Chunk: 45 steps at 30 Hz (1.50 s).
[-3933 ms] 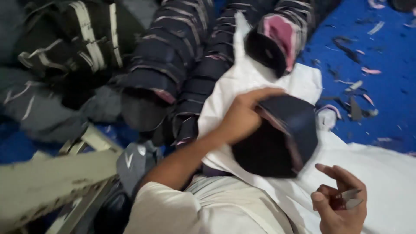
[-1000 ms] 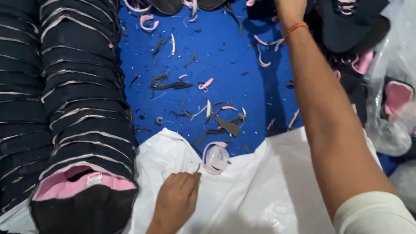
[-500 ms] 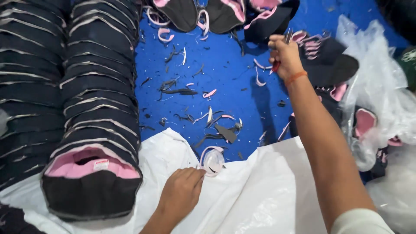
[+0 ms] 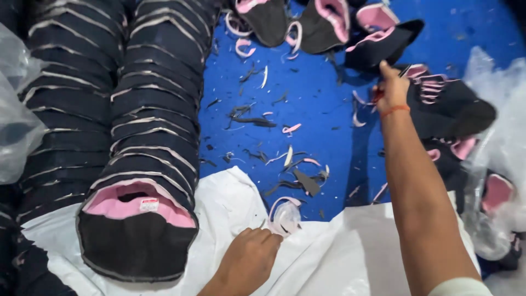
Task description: The person sits on the floor and uses a pair of scissors to trim excess pink laces and fabric from the interior and exterior of black shoes. They repeatedly pick up shoes, cut the material, and place the shoes back down.
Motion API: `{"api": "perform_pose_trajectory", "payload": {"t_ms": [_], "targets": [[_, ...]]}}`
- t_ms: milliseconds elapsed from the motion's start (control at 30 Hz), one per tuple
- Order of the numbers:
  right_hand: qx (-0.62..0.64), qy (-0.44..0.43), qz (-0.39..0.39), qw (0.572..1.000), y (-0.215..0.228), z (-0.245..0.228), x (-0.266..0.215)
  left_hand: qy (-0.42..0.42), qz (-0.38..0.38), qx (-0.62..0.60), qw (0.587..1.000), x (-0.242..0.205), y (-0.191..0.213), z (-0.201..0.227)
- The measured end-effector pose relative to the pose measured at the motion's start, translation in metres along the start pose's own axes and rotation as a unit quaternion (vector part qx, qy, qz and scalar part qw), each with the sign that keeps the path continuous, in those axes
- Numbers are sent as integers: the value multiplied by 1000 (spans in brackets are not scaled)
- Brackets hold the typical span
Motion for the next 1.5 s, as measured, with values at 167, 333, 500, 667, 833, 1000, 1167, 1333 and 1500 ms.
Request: {"api": "perform_pose_trajectory", "payload": {"t_ms": [167, 333, 500, 667, 833, 1000, 1167, 1333, 1500], "targets": [[83, 9, 25, 996, -22, 24, 25, 15, -24, -39, 999, 6, 1, -4], [109, 12, -35, 993, -67, -15, -17, 0, 15, -52, 999, 2, 1, -6], [-91, -15, -218, 972, -149, -115, -243, -18, 169, -55, 984, -4, 36, 12], [-55, -139, -212, 966, -141, -115, -443, -185, 229, -20, 955, -21, 51, 60], [115, -130, -197, 965, -137, -98, -556, -228, 226, -192, 927, -59, 36, 111], [-8, -84, -223, 971, -103, -106, -606, -207, 326, -283, 878, -99, 9, 108], [-213, 170, -96, 957, -59, -122, -642, -68, 244, -497, 830, -125, 47, 140], [-170, 81, -233, 954, -62, -111, -666, 10, 67, -659, 749, -137, -18, 125], [-192, 66, -197, 959, -47, -98, -676, -16, 28, -469, 883, -139, -17, 138]]}}
Point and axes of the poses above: each hand's wrist, its own x-axis towards the middle knuckle, its own y-axis out of the back of the hand, z = x × y, the point moved 6 cm from there along x, towards the middle knuckle, and after that the axes turned 9 degrees about -z, right-handed, at the moved point
